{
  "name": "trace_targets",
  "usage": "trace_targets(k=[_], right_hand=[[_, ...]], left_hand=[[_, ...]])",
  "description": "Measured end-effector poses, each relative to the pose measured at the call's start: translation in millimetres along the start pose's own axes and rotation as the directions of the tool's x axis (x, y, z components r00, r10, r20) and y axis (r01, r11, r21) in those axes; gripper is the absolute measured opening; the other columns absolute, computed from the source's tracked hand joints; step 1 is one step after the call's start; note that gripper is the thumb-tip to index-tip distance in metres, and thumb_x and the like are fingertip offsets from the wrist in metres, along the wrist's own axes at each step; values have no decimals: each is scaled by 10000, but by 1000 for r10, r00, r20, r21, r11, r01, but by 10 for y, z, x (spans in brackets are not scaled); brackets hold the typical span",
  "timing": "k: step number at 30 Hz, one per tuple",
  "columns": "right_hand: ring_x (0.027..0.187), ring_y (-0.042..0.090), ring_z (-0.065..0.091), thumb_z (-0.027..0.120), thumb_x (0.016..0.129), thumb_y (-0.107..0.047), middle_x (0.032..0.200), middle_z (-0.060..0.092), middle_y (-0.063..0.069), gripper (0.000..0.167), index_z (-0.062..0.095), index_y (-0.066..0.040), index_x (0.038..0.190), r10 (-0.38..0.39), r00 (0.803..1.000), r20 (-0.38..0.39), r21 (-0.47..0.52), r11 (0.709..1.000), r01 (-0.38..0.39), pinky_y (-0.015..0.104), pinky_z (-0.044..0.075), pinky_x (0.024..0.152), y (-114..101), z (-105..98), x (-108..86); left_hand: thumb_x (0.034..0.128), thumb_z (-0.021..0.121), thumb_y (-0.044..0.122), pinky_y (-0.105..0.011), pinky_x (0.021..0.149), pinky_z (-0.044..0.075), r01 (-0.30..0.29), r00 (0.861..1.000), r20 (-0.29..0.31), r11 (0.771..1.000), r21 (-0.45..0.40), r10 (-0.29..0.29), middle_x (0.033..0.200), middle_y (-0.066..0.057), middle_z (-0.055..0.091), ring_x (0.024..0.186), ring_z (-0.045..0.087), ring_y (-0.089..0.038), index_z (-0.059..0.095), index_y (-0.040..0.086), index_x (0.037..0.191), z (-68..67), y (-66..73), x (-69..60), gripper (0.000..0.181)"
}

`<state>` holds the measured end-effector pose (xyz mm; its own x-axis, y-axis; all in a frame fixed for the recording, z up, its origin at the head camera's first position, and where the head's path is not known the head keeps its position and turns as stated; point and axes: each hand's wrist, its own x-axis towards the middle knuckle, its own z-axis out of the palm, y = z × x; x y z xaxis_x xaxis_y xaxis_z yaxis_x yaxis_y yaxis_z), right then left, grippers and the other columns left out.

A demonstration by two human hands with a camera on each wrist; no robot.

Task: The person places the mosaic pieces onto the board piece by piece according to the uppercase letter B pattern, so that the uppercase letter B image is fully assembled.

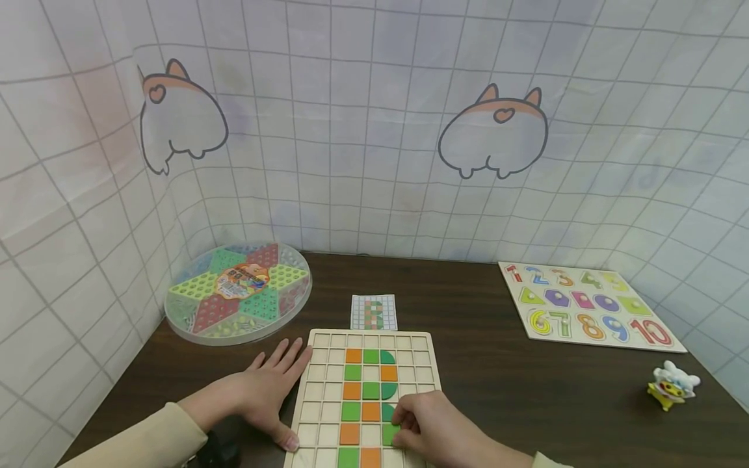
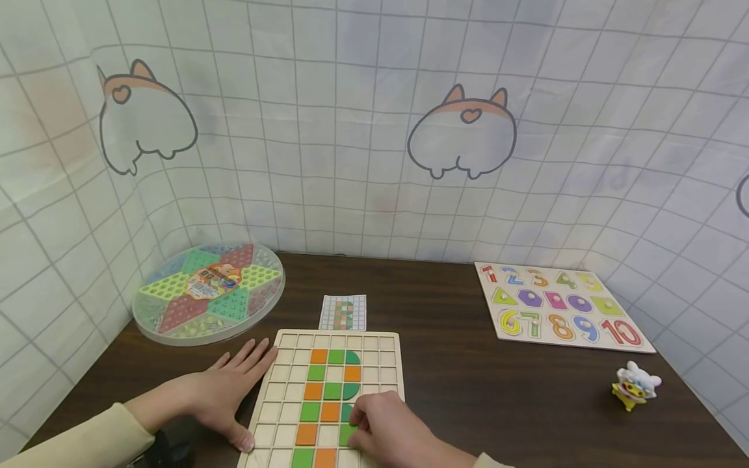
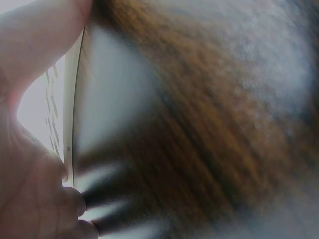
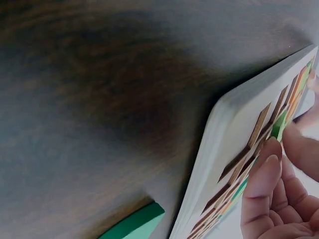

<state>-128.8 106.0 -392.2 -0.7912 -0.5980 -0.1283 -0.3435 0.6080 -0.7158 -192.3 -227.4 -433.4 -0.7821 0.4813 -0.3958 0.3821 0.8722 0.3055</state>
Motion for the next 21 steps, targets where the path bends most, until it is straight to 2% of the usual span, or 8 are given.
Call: trace_targets(k=[8,21], right_hand=[[591,-31,467,776,871,-32,692,605,-90,109,696,-80,814,-9,999,-36,-57,998,7,189,439,563,-17,25,18],[611,-52,464,784,862,-30,704,644,-101,101,750,-90,788,-43,999,-26,-121,992,40,178,446,573,-23,20,43]], left_hand=[[512,711,937,-733,1196,74,-2,1000,3,1000,-4,2,1735,-123,-79,1596,-89,-380,-3,211,1668,6,-9,12,1541],[524,710,936,-734,1195,73,-15,1000,-6,1000,-8,15,1733,-123,-92,1594,-98,-380,-12,212,1668,13,-17,2,1534]])
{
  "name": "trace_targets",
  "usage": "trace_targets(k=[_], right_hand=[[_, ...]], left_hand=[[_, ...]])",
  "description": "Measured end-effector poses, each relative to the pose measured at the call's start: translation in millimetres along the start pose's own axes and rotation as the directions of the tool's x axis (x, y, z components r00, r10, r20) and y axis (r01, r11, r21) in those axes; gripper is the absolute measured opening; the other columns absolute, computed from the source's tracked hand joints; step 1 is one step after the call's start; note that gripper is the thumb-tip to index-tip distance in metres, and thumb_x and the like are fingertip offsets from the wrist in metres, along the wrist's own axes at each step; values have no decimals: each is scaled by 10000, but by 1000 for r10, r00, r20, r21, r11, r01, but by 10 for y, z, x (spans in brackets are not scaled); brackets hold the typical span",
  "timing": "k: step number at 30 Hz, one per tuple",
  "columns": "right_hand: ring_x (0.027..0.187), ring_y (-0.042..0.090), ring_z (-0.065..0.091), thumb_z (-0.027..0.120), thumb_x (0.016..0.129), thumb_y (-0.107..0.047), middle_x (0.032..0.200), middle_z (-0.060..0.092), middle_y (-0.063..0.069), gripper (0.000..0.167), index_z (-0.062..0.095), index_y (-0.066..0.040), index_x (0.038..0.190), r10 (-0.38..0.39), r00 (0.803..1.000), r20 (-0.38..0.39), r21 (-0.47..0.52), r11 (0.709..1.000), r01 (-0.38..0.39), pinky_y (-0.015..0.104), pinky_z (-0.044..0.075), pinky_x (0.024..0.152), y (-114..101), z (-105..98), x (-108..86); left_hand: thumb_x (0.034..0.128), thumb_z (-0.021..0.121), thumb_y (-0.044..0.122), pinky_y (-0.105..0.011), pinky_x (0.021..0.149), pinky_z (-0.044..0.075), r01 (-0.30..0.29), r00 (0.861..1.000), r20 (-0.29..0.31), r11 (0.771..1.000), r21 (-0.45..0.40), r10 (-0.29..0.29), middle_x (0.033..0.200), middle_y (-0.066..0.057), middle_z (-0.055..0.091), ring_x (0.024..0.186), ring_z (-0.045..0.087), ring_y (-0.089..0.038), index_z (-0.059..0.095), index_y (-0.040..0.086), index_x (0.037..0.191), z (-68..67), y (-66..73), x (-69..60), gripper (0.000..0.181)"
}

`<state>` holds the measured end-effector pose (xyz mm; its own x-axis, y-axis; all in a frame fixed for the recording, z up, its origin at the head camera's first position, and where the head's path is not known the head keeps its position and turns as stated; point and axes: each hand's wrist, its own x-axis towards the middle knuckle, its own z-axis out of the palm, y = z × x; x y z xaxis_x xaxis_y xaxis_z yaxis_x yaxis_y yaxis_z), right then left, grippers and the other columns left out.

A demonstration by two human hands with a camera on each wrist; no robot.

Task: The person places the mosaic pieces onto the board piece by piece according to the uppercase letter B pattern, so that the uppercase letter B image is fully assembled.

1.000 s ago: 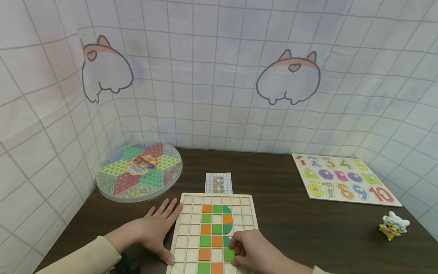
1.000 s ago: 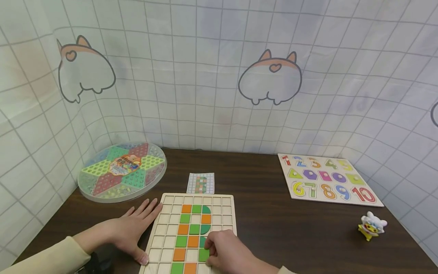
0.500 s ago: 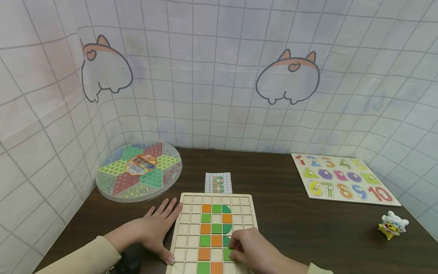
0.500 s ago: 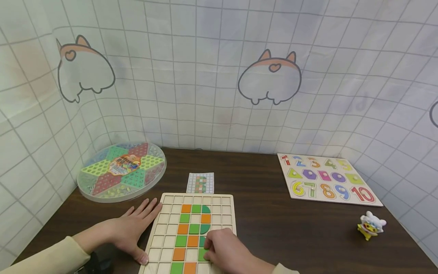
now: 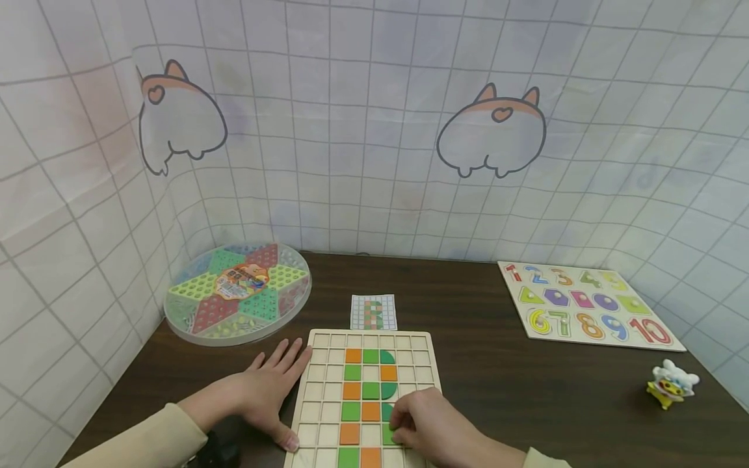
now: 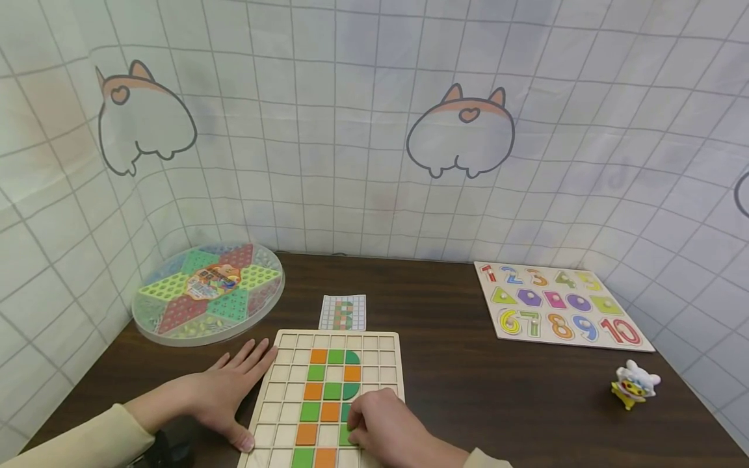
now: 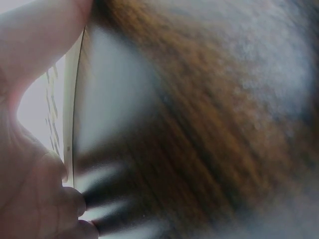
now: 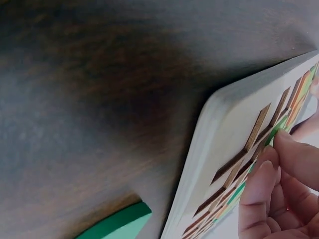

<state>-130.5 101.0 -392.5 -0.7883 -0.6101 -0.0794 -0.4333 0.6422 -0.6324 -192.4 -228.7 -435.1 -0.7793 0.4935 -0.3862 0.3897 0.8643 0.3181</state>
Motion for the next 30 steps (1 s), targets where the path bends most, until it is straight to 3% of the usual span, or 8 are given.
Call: trace_targets(k=[12,18,26,30], right_hand=[[833,-55,606,742,918,-72,911,777,-71,87,818,-107,942,-52,997,59,-45,997,55,191,531,720,29,-92,-55],[862,-20,653,741,927,-85,935,777,-58,85,812,-124,953,-106,993,-42,-65,993,103,216,553,733,163,-211,-204],[791,-35,614,737,940,-134,924,742,-60,55,786,-134,963,15,995,-101,-21,1000,-17,223,537,673,520,-500,-471],[781,-38,618,744,935,-147,906,741,-76,45,781,-130,956,68,996,-51,3,998,-68,226,532,670,693,-571,-575]], left_hand=[[534,706,936,-738,1191,78,-4,1000,5,1000,-5,4,1734,-115,-92,1595,-92,-381,-16,229,1668,16,-47,29,1519],[536,711,932,-733,1194,80,-6,1000,4,1000,-8,6,1735,-112,-91,1597,-91,-379,-14,228,1668,22,-38,25,1518],[535,709,933,-728,1199,75,2,1000,18,1000,-2,-2,1734,-106,-100,1597,-99,-371,-22,237,1667,1,-27,30,1517],[531,711,934,-727,1199,80,3,1000,16,1000,0,-3,1735,-107,-96,1597,-94,-374,-15,231,1668,6,-31,23,1521]])
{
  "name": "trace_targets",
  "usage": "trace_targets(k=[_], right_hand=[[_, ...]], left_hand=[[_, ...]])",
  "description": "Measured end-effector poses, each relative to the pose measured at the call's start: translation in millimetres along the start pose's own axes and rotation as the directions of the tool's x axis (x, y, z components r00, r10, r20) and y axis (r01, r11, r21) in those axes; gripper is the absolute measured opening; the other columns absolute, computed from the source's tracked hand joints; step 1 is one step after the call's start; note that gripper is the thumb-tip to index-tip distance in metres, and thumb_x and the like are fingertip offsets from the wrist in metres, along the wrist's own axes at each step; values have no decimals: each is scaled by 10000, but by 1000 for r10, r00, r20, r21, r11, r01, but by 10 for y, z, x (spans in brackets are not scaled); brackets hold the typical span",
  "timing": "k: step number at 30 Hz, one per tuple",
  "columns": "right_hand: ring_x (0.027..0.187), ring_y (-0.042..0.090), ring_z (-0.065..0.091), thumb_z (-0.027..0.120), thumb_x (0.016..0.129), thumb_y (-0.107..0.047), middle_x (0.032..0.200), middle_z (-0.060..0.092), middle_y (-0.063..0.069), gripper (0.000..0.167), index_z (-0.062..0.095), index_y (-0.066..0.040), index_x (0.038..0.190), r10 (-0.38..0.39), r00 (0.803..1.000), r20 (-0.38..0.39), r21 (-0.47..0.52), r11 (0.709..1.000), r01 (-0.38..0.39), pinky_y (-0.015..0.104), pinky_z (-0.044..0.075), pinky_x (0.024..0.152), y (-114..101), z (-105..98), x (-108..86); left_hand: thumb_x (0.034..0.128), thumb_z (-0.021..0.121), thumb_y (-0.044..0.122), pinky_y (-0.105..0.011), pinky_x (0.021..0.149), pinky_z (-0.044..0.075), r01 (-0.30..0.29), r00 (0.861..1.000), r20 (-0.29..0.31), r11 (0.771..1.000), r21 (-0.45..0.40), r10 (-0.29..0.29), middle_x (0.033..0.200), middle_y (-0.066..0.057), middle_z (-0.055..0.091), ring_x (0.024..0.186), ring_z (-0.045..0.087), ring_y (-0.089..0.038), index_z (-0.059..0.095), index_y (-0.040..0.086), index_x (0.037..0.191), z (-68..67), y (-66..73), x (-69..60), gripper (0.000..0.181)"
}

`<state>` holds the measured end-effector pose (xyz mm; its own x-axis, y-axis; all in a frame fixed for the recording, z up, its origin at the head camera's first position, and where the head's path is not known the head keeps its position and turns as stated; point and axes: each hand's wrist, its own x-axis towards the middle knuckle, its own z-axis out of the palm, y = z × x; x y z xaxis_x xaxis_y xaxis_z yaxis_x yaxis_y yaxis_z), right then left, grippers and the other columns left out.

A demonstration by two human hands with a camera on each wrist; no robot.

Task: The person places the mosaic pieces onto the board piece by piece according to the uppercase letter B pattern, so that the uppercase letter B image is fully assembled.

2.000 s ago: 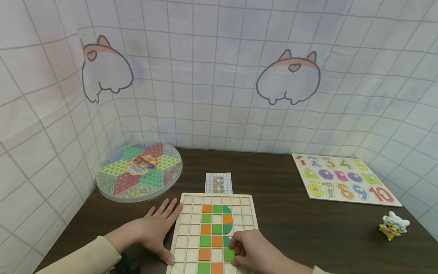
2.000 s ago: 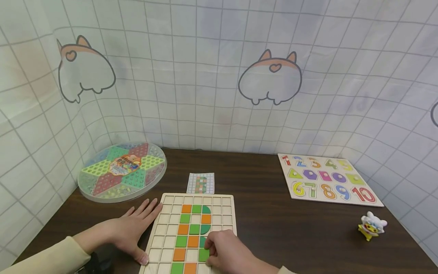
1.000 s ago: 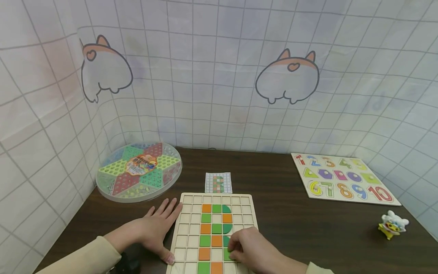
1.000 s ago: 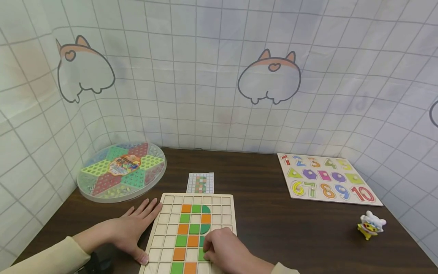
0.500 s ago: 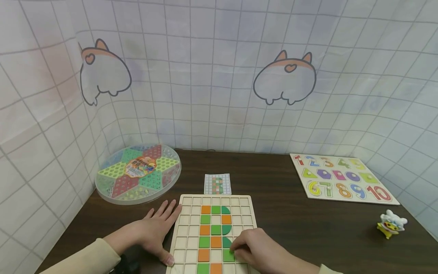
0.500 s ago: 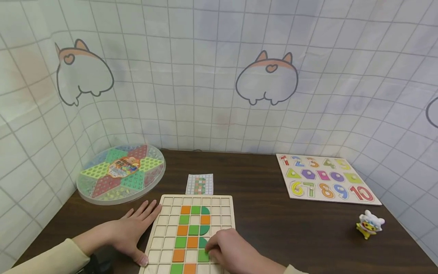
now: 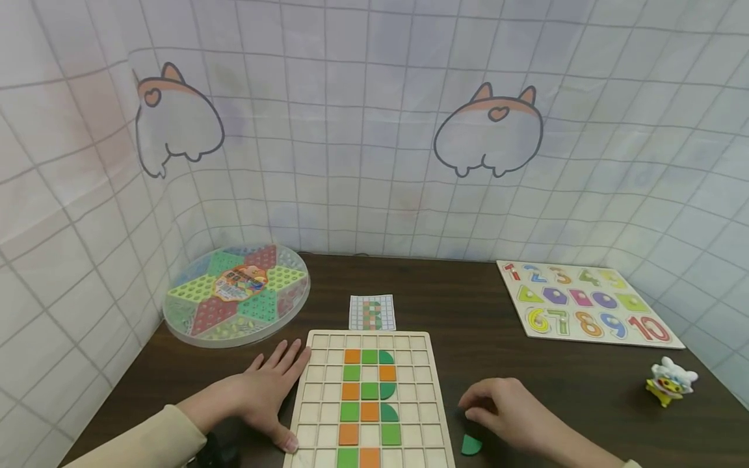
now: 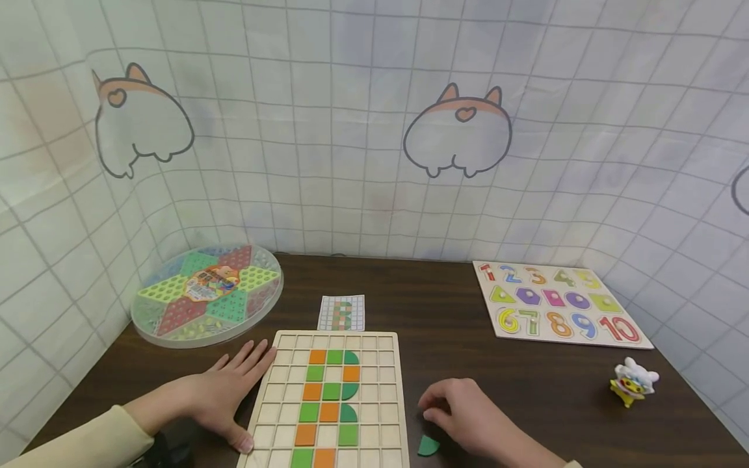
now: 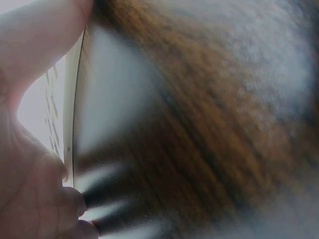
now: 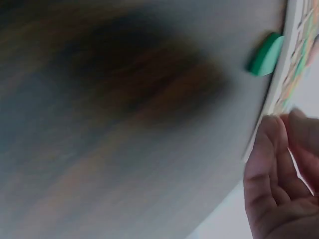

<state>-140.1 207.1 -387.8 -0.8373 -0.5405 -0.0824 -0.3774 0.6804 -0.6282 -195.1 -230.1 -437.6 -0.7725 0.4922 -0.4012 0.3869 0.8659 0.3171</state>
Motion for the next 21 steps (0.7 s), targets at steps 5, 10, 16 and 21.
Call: trace_targets(k=[5,10,16,21], right_hand=[[721,-36,595,795,896,-177,838,713,-84,114,760,-82,948,23,992,122,121,992,-38,217,513,637,84,22,-67],[693,-12,568,865,822,-199,789,660,-84,201,724,-97,922,41,990,133,156,986,-62,221,499,624,58,88,-84],[659,-2,527,876,812,-244,749,615,-96,215,696,-144,873,53,993,110,97,993,-64,233,464,592,146,169,-53],[674,-19,519,855,834,-324,768,586,-141,230,670,-195,880,54,990,130,51,997,-61,218,464,597,265,219,-33]], left_hand=[[538,720,925,-729,1197,86,-10,1000,-12,1000,-7,9,1735,-115,-87,1596,-87,-386,-5,221,1669,4,-5,-8,1516],[541,721,922,-730,1195,90,-11,1000,-11,1000,-9,10,1735,-117,-85,1596,-82,-387,-7,224,1668,4,-15,-5,1512],[543,721,919,-727,1198,85,-12,1000,-8,1000,-13,12,1735,-110,-93,1597,-86,-380,-21,241,1667,7,-23,4,1508],[539,723,919,-730,1197,84,-15,1000,-10,1000,-13,15,1735,-111,-93,1596,-88,-382,-19,239,1667,6,-15,4,1512]])
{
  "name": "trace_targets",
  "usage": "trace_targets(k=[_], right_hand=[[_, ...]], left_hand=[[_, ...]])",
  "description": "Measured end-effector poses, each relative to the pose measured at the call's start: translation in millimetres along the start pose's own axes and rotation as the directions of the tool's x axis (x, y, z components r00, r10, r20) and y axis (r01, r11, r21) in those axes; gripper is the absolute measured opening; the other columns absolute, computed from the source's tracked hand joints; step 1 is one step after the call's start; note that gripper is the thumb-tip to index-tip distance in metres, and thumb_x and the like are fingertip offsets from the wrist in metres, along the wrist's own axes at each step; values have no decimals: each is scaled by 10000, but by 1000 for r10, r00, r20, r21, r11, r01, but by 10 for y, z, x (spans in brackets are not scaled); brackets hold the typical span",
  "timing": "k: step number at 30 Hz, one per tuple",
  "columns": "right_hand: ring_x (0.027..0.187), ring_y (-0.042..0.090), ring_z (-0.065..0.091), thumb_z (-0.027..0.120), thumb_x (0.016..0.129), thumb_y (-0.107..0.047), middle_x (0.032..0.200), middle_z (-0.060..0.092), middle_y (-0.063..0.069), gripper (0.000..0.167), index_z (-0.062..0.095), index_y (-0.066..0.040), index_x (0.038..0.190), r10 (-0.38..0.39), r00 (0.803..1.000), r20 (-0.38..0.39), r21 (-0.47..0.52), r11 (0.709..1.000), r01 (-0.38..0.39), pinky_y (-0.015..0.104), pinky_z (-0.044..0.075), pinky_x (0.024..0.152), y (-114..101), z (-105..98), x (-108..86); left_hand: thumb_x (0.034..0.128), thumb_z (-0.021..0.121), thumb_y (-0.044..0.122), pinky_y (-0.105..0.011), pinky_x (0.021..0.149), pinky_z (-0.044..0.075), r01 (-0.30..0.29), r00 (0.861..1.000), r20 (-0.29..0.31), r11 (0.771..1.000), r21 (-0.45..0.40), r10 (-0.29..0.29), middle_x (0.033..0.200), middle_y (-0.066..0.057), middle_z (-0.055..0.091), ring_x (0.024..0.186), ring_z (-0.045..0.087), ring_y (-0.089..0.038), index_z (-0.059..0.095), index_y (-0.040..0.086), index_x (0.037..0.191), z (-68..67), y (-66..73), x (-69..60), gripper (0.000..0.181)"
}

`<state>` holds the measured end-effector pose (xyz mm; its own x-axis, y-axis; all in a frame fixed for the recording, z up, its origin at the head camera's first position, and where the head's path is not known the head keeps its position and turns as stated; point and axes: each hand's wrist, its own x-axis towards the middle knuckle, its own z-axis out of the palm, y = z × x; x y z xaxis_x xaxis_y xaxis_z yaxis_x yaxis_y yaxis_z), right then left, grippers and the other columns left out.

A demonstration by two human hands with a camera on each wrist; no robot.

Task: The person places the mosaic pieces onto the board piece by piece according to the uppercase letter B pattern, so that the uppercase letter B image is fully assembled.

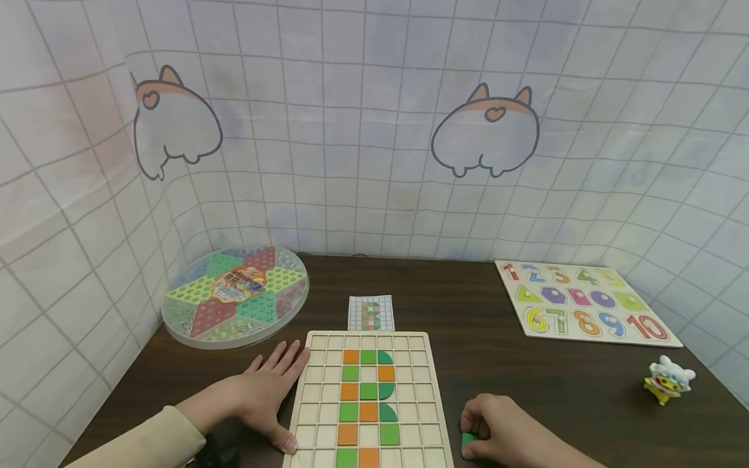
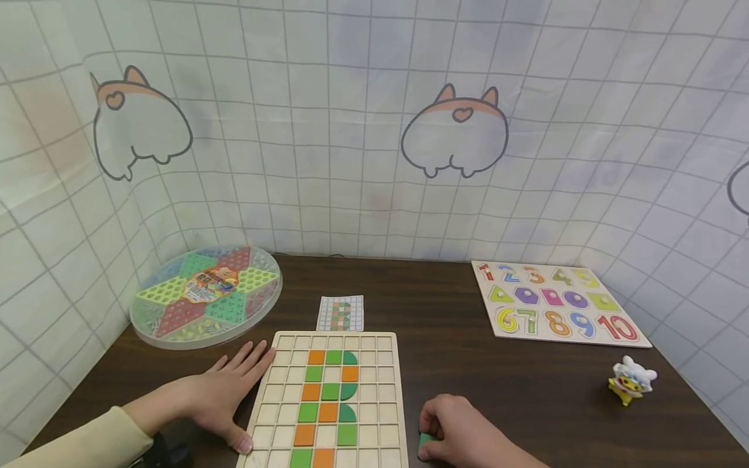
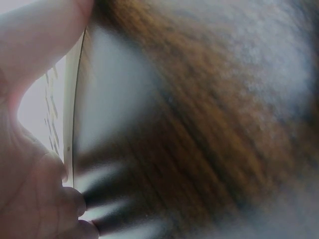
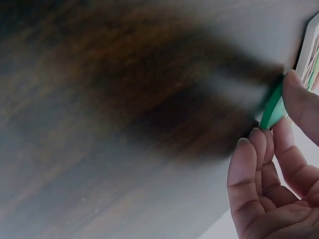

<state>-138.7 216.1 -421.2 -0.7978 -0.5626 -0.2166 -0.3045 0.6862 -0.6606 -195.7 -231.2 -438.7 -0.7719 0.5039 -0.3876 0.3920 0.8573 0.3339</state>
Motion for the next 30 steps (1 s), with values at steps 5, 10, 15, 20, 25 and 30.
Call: trace_targets(k=[5,10,15,20,25,30], right_hand=[[677,-25,531,847,841,-168,785,595,-114,229,624,-157,889,-55,998,-17,64,996,56,224,472,597,-113,-11,-52],[707,-24,556,796,882,-107,833,646,-92,137,664,-119,916,-28,1000,-1,145,989,28,214,473,637,-228,-34,-83],[768,2,587,748,929,-117,926,705,-14,74,721,-72,980,-2,1000,-13,234,972,5,204,484,699,-293,-49,-72],[785,67,629,754,922,-95,955,719,55,172,732,8,1058,38,999,-36,377,926,-22,212,540,693,-444,-34,-3],[703,63,619,784,895,-81,828,702,22,241,703,100,1030,58,996,-61,487,873,-21,214,536,600,-579,38,92],[632,33,577,774,902,-78,765,688,3,195,711,95,967,23,998,-60,509,861,10,191,486,557,-682,121,177]], left_hand=[[537,723,920,-729,1197,85,4,1000,2,1000,2,-4,1735,-113,-92,1596,-85,-384,-16,232,1668,2,1,-3,1515],[539,724,919,-729,1198,83,6,1000,4,1000,2,-6,1735,-115,-93,1596,-85,-385,-10,230,1668,4,7,-6,1513],[535,726,919,-728,1198,80,11,1000,2,1000,1,-11,1735,-112,-92,1596,-90,-382,-4,231,1669,2,21,-13,1514],[538,720,924,-727,1198,82,6,1000,-3,1000,5,-6,1734,-119,-87,1595,-86,-387,3,213,1669,-7,31,-30,1516],[545,714,927,-734,1194,84,1,1000,1,1000,0,-1,1734,-125,-84,1594,-90,-388,-9,215,1668,-5,21,-26,1514],[541,710,932,-736,1192,84,0,1000,-2,1000,1,0,1734,-125,-84,1595,-91,-385,-19,225,1668,1,12,-11,1516]])
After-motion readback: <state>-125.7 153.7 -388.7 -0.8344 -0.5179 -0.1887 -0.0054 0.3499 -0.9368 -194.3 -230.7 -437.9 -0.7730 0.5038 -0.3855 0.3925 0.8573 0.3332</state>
